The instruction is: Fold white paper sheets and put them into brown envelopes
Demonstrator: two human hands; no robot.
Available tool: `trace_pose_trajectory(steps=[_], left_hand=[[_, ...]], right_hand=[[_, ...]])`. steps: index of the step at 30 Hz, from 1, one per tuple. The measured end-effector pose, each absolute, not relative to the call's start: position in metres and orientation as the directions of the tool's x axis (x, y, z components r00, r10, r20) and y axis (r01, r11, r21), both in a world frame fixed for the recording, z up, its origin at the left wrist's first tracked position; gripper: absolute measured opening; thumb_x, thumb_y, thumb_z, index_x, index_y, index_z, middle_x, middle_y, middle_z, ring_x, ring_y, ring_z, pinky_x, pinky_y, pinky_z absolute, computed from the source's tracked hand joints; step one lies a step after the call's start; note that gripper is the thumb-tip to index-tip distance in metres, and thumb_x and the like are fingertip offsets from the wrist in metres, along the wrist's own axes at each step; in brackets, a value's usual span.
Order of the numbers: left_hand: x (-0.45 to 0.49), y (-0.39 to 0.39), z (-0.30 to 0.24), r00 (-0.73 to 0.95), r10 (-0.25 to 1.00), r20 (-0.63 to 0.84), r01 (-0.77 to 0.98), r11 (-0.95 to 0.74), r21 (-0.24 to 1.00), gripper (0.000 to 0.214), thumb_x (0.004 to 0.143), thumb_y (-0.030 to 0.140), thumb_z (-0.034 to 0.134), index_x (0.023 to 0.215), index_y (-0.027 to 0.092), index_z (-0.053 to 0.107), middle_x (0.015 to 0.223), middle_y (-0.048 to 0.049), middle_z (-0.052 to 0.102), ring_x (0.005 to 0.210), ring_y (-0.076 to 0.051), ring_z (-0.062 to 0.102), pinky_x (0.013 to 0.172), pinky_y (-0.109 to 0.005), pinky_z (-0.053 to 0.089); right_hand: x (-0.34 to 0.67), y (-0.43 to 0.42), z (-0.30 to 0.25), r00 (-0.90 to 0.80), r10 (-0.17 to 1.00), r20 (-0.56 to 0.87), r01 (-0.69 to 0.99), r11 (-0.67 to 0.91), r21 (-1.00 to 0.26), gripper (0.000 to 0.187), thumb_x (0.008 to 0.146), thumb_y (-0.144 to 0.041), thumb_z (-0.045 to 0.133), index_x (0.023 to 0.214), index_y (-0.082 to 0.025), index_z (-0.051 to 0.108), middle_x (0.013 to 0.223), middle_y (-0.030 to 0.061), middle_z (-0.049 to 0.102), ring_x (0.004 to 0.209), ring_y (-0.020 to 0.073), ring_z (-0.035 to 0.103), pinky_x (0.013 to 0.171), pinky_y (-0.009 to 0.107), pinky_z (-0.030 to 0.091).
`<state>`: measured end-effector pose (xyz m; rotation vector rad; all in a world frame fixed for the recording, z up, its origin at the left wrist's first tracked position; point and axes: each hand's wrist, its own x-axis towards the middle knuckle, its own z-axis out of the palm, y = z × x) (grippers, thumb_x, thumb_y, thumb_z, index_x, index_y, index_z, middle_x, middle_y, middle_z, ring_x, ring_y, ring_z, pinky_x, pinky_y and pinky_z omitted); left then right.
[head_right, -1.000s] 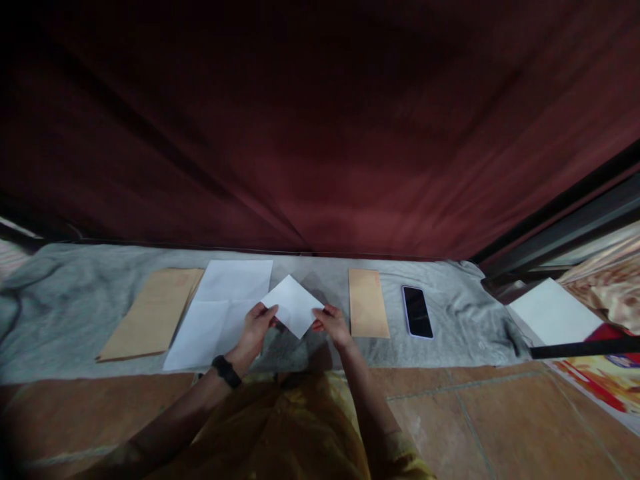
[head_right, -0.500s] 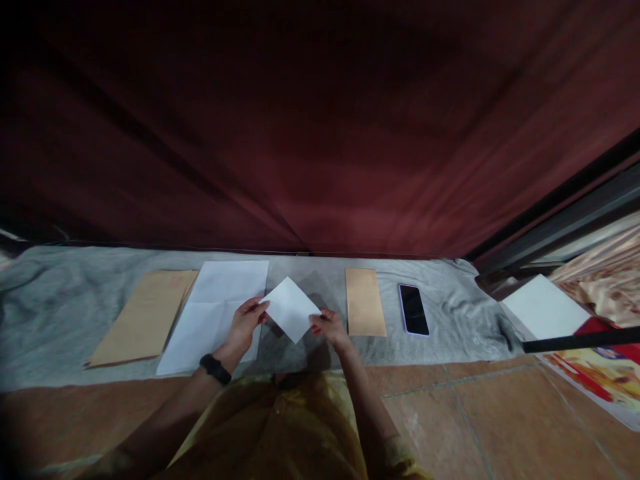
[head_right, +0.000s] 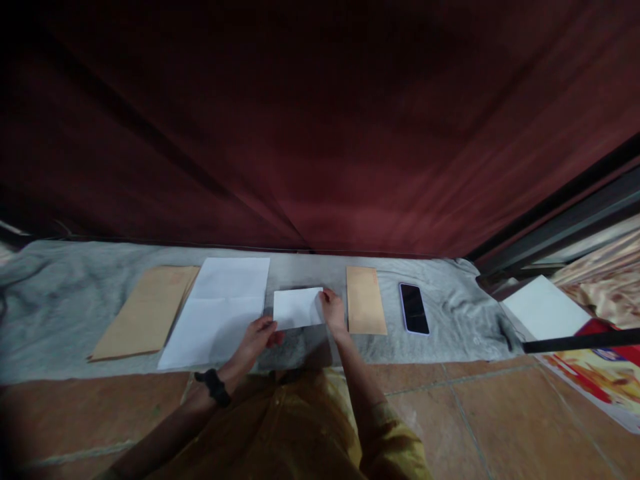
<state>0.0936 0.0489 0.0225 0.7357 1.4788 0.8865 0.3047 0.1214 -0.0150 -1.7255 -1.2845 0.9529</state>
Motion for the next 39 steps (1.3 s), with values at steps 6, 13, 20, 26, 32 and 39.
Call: trace_pose_trajectory(steps=[6, 13, 20, 26, 32, 39], left_hand=[[0.100, 0.049, 0.008, -0.162, 0.845, -0.509, 0.015, 0.518, 0.855, 0.009, 0.076, 0.026, 0.059, 0.070, 0.021, 0.054, 0.049, -0.0004, 0.062, 0.043, -0.015, 0.058, 0.042, -0.022, 0.038], [0.100, 0.053, 0.004, -0.195, 0.868, -0.457, 0.122, 0.483, 0.867, 0.010, 0.079, 0.023, 0.057, 0.070, 0.023, 0.053, 0.047, 0.0019, 0.057, 0.041, -0.016, 0.054, 0.043, -0.024, 0.037], [0.097, 0.062, 0.004, -0.217, 0.886, -0.410, 0.215, 0.453, 0.865, 0.010, 0.078, 0.020, 0.060, 0.070, 0.024, 0.055, 0.048, 0.0030, 0.054, 0.042, -0.016, 0.051, 0.048, -0.026, 0.036], [0.096, 0.063, 0.005, -0.309, 0.901, -0.304, 0.300, 0.395, 0.868, 0.013, 0.079, 0.015, 0.063, 0.088, 0.023, 0.061, 0.060, 0.0003, 0.058, 0.067, -0.022, 0.064, 0.066, -0.028, 0.042], [0.116, 0.048, 0.014, -0.133, 0.989, 0.071, 0.753, 0.054, 0.656, 0.030, 0.095, 0.025, 0.045, 0.118, 0.018, 0.063, 0.097, -0.0145, 0.071, 0.098, -0.029, 0.069, 0.089, -0.038, 0.049], [0.148, 0.061, -0.018, 0.229, 0.952, 0.204, 0.830, -0.300, 0.471, 0.057, 0.101, 0.039, 0.033, 0.150, 0.011, 0.041, 0.156, -0.0176, 0.043, 0.150, -0.028, 0.031, 0.121, -0.051, 0.030]], right_hand=[[0.288, 0.108, -0.014, 0.207, 0.978, 0.031, 0.594, -0.101, -0.798, 0.040, 0.095, -0.023, 0.044, 0.130, -0.013, 0.062, 0.128, 0.0170, 0.065, 0.118, 0.0260, 0.060, 0.105, 0.040, 0.043], [0.262, 0.063, -0.030, -0.205, 0.933, 0.297, 0.859, 0.317, -0.403, 0.048, 0.102, -0.022, 0.039, 0.149, -0.017, 0.047, 0.157, 0.0119, 0.043, 0.145, 0.0253, 0.036, 0.117, 0.045, 0.035], [0.249, 0.054, -0.043, -0.128, 0.969, 0.209, 0.914, 0.197, -0.355, 0.048, 0.105, -0.035, 0.040, 0.149, -0.017, 0.049, 0.159, 0.0131, 0.040, 0.147, 0.0272, 0.035, 0.119, 0.046, 0.032], [0.246, 0.054, -0.044, -0.050, 0.976, 0.212, 0.949, 0.112, -0.296, 0.057, 0.103, -0.040, 0.045, 0.156, -0.018, 0.038, 0.164, 0.0168, 0.027, 0.149, 0.0329, 0.032, 0.118, 0.052, 0.028], [0.245, 0.051, -0.044, -0.076, 0.980, 0.184, 0.954, 0.125, -0.273, 0.060, 0.102, -0.036, 0.043, 0.157, -0.014, 0.033, 0.165, 0.0203, 0.022, 0.149, 0.0362, 0.029, 0.119, 0.056, 0.025], [0.254, 0.050, -0.055, -0.164, 0.969, 0.182, 0.958, 0.201, -0.206, 0.069, 0.096, -0.025, 0.044, 0.161, -0.018, 0.020, 0.167, 0.0158, 0.018, 0.152, 0.0317, 0.023, 0.121, 0.054, 0.021]])
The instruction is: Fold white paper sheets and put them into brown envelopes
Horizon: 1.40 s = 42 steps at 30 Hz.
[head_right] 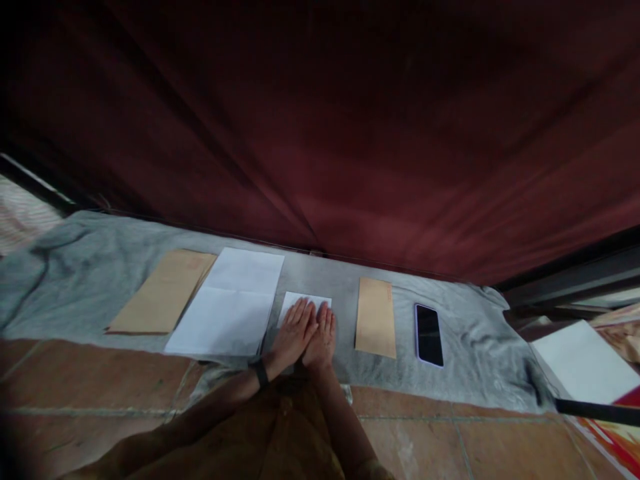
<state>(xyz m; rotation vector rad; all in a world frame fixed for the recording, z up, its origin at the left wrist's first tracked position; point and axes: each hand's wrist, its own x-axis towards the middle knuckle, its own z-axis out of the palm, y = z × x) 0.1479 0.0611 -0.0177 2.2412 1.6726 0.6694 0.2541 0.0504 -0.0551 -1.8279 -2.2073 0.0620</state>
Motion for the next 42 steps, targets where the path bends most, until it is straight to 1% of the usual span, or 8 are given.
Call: trace_pose_trajectory(steps=[3, 7, 14, 18, 28, 30, 35, 42], left_hand=[[0.143, 0.065, -0.034, 0.211, 0.963, 0.164, 0.857, -0.264, 0.443, 0.059, 0.102, 0.041, 0.029, 0.152, 0.011, 0.039, 0.158, -0.0167, 0.041, 0.151, -0.026, 0.029, 0.123, -0.048, 0.028], [0.137, 0.065, -0.041, 0.153, 0.975, 0.163, 0.896, -0.207, 0.394, 0.059, 0.101, 0.036, 0.029, 0.154, 0.009, 0.035, 0.160, -0.0165, 0.038, 0.153, -0.025, 0.026, 0.124, -0.046, 0.026], [0.138, 0.065, -0.040, 0.088, 0.983, 0.164, 0.932, -0.139, 0.334, 0.060, 0.099, 0.027, 0.030, 0.154, 0.002, 0.032, 0.162, -0.0199, 0.032, 0.154, -0.026, 0.022, 0.124, -0.045, 0.025], [0.138, 0.068, -0.041, 0.076, 0.979, 0.191, 0.945, -0.132, 0.299, 0.062, 0.098, 0.026, 0.032, 0.154, 0.000, 0.031, 0.162, -0.0218, 0.030, 0.154, -0.029, 0.022, 0.123, -0.047, 0.025], [0.137, 0.068, -0.042, 0.110, 0.966, 0.232, 0.960, -0.163, 0.226, 0.075, 0.097, 0.053, 0.041, 0.153, 0.003, 0.034, 0.161, -0.0236, 0.033, 0.152, -0.034, 0.026, 0.121, -0.051, 0.027], [0.136, 0.069, -0.043, 0.117, 0.966, 0.229, 0.965, -0.165, 0.204, 0.075, 0.097, 0.052, 0.043, 0.153, 0.003, 0.035, 0.161, -0.0245, 0.032, 0.151, -0.035, 0.027, 0.121, -0.051, 0.027], [0.136, 0.069, -0.044, 0.137, 0.965, 0.222, 0.971, -0.176, 0.165, 0.067, 0.096, 0.038, 0.042, 0.153, 0.003, 0.035, 0.161, -0.0239, 0.033, 0.151, -0.034, 0.029, 0.121, -0.050, 0.026], [0.137, 0.069, -0.041, 0.130, 0.963, 0.237, 0.971, -0.173, 0.168, 0.067, 0.095, 0.037, 0.045, 0.152, 0.003, 0.037, 0.160, -0.0241, 0.034, 0.151, -0.035, 0.028, 0.121, -0.051, 0.027]], right_hand=[[0.254, 0.052, -0.055, -0.137, 0.972, 0.193, 0.953, 0.183, -0.243, 0.065, 0.098, -0.023, 0.038, 0.161, -0.022, 0.020, 0.167, 0.0134, 0.020, 0.152, 0.0296, 0.025, 0.121, 0.054, 0.023], [0.252, 0.055, -0.050, -0.093, 0.981, 0.172, 0.952, 0.138, -0.273, 0.056, 0.103, -0.025, 0.029, 0.158, -0.018, 0.032, 0.165, 0.0145, 0.025, 0.151, 0.0281, 0.028, 0.120, 0.051, 0.024], [0.265, 0.059, -0.049, -0.090, 0.980, 0.180, 0.949, 0.139, -0.282, 0.055, 0.105, -0.030, 0.028, 0.155, -0.008, 0.035, 0.160, 0.0176, 0.036, 0.149, 0.0273, 0.031, 0.121, 0.049, 0.021], [0.272, 0.060, -0.051, -0.074, 0.970, 0.231, 0.954, 0.137, -0.267, 0.057, 0.105, -0.035, 0.032, 0.155, -0.008, 0.035, 0.159, 0.0183, 0.039, 0.148, 0.0304, 0.034, 0.120, 0.050, 0.022], [0.290, 0.062, -0.047, -0.142, 0.956, 0.258, 0.952, 0.203, -0.229, 0.053, 0.106, -0.030, 0.032, 0.154, -0.009, 0.037, 0.158, 0.0151, 0.041, 0.148, 0.0291, 0.034, 0.119, 0.051, 0.026], [0.289, 0.066, -0.044, -0.151, 0.954, 0.258, 0.944, 0.216, -0.251, 0.054, 0.105, -0.029, 0.032, 0.154, -0.009, 0.037, 0.158, 0.0146, 0.042, 0.148, 0.0287, 0.033, 0.120, 0.052, 0.027], [0.279, 0.081, -0.043, -0.347, 0.914, 0.212, 0.863, 0.399, -0.309, 0.053, 0.104, -0.026, 0.032, 0.154, -0.012, 0.038, 0.157, 0.0124, 0.043, 0.147, 0.0246, 0.037, 0.120, 0.048, 0.031], [0.283, 0.095, -0.048, -0.367, 0.911, 0.185, 0.888, 0.403, -0.223, 0.052, 0.106, -0.031, 0.031, 0.154, -0.013, 0.039, 0.161, 0.0096, 0.036, 0.149, 0.0217, 0.033, 0.123, 0.044, 0.026]])
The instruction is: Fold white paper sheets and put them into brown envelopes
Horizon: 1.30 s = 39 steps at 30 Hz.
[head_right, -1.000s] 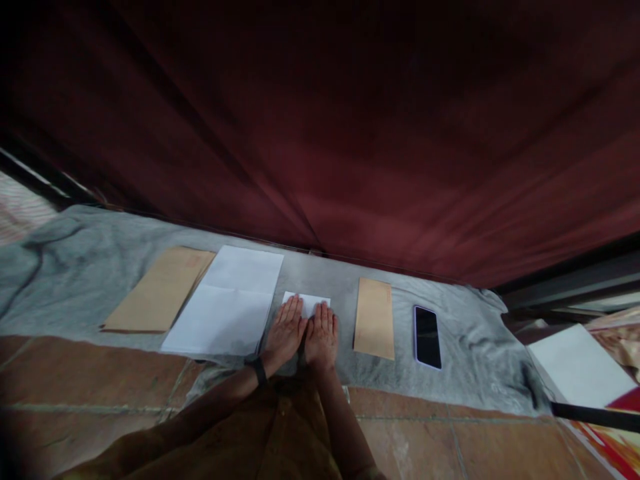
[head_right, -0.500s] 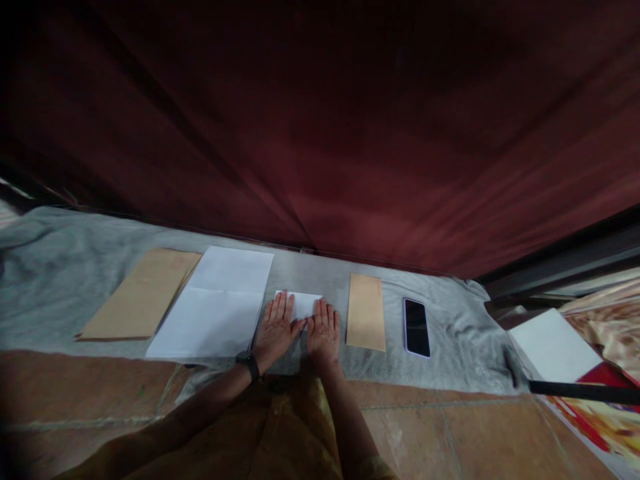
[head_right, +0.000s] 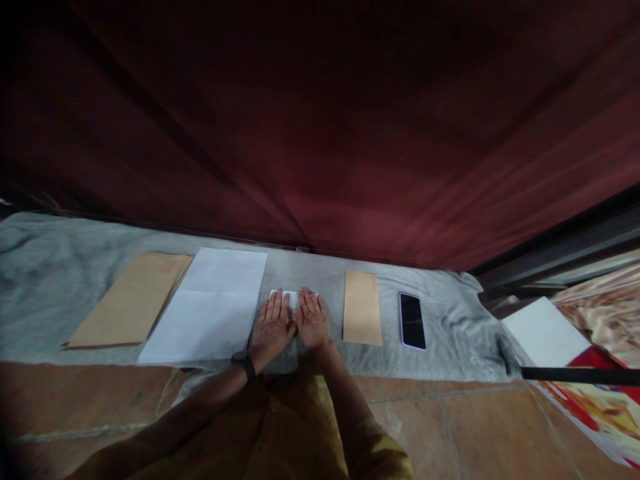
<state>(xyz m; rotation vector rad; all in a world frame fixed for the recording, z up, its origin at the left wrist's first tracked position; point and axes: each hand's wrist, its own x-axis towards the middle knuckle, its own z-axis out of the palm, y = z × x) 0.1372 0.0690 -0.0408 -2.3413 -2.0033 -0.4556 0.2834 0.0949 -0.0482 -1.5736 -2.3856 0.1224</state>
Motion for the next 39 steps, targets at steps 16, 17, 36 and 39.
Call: trace_pose_trajectory(steps=[16, 17, 36, 39], left_hand=[[0.135, 0.069, -0.040, 0.146, 0.960, 0.239, 0.955, -0.200, 0.218, 0.087, 0.091, 0.062, 0.048, 0.152, 0.002, 0.035, 0.160, -0.0269, 0.031, 0.151, -0.038, 0.027, 0.121, -0.053, 0.025], [0.136, 0.069, -0.040, 0.145, 0.960, 0.241, 0.955, -0.199, 0.218, 0.086, 0.091, 0.061, 0.048, 0.152, 0.001, 0.035, 0.160, -0.0272, 0.031, 0.151, -0.038, 0.027, 0.121, -0.053, 0.025], [0.140, 0.056, -0.041, 0.081, 0.965, 0.248, 0.957, -0.145, 0.252, 0.071, 0.096, 0.043, 0.043, 0.154, 0.004, 0.031, 0.162, -0.0236, 0.030, 0.151, -0.034, 0.027, 0.121, -0.054, 0.026], [0.138, 0.046, -0.043, 0.037, 0.963, 0.266, 0.960, -0.109, 0.259, 0.073, 0.097, 0.046, 0.040, 0.155, 0.003, 0.028, 0.161, -0.0240, 0.031, 0.151, -0.034, 0.029, 0.120, -0.054, 0.028]], right_hand=[[0.304, 0.133, -0.044, -0.300, 0.932, 0.204, 0.937, 0.327, -0.118, 0.052, 0.107, -0.033, 0.032, 0.156, -0.016, 0.036, 0.161, 0.0113, 0.036, 0.149, 0.0252, 0.033, 0.122, 0.048, 0.023], [0.304, 0.135, -0.043, -0.284, 0.936, 0.209, 0.942, 0.313, -0.123, 0.052, 0.106, -0.032, 0.032, 0.155, -0.015, 0.037, 0.161, 0.0123, 0.036, 0.149, 0.0251, 0.033, 0.122, 0.048, 0.023], [0.292, 0.072, -0.048, -0.263, 0.947, 0.184, 0.943, 0.292, -0.157, 0.052, 0.106, -0.032, 0.036, 0.156, -0.019, 0.035, 0.162, 0.0115, 0.034, 0.150, 0.0244, 0.031, 0.122, 0.048, 0.022], [0.291, 0.072, -0.048, -0.249, 0.945, 0.210, 0.944, 0.286, -0.165, 0.052, 0.106, -0.033, 0.037, 0.156, -0.020, 0.036, 0.161, 0.0120, 0.035, 0.149, 0.0260, 0.033, 0.121, 0.050, 0.024]])
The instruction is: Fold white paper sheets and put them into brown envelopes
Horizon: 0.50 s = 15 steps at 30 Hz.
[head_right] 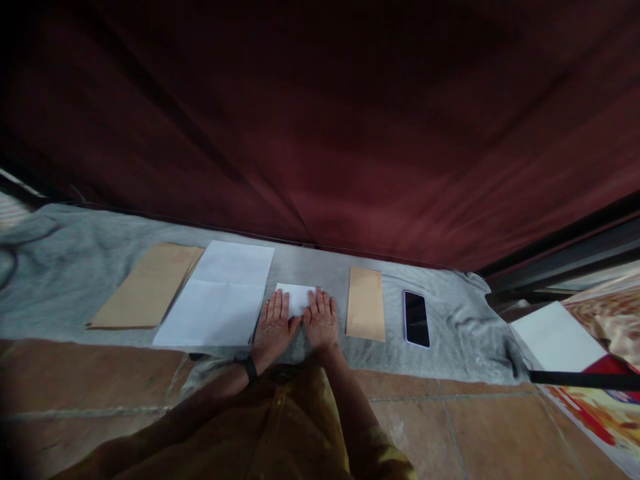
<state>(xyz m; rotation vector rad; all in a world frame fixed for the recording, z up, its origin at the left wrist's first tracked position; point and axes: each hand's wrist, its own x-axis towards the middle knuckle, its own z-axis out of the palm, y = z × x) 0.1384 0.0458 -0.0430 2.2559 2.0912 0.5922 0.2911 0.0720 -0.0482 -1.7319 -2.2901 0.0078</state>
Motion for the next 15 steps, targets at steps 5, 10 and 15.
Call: trace_pose_trajectory(steps=[5, 10, 15], left_hand=[[0.133, 0.026, -0.044, 0.027, 0.969, 0.247, 0.969, -0.087, 0.233, 0.083, 0.096, 0.056, 0.040, 0.154, -0.002, 0.028, 0.160, -0.0272, 0.032, 0.152, -0.035, 0.026, 0.120, -0.053, 0.029], [0.131, 0.008, -0.041, 0.042, 0.974, 0.223, 0.974, -0.090, 0.209, 0.081, 0.096, 0.054, 0.041, 0.153, -0.004, 0.029, 0.159, -0.0278, 0.032, 0.152, -0.035, 0.024, 0.121, -0.052, 0.029], [0.135, 0.003, -0.035, 0.158, 0.958, 0.238, 0.958, -0.208, 0.199, 0.063, 0.099, 0.032, 0.036, 0.156, 0.007, 0.028, 0.162, -0.0172, 0.033, 0.153, -0.028, 0.025, 0.123, -0.050, 0.027]], right_hand=[[0.291, 0.070, -0.049, -0.255, 0.935, 0.245, 0.940, 0.299, -0.163, 0.054, 0.106, -0.038, 0.038, 0.156, -0.019, 0.036, 0.162, 0.0139, 0.034, 0.148, 0.0277, 0.033, 0.121, 0.051, 0.023], [0.292, 0.069, -0.048, -0.265, 0.931, 0.251, 0.937, 0.311, -0.162, 0.062, 0.103, -0.047, 0.043, 0.156, -0.016, 0.035, 0.162, 0.0161, 0.033, 0.149, 0.0297, 0.031, 0.121, 0.051, 0.021], [0.292, 0.070, -0.047, -0.266, 0.932, 0.246, 0.935, 0.311, -0.170, 0.064, 0.103, -0.049, 0.043, 0.157, -0.016, 0.034, 0.162, 0.0165, 0.034, 0.148, 0.0302, 0.031, 0.120, 0.052, 0.022]])
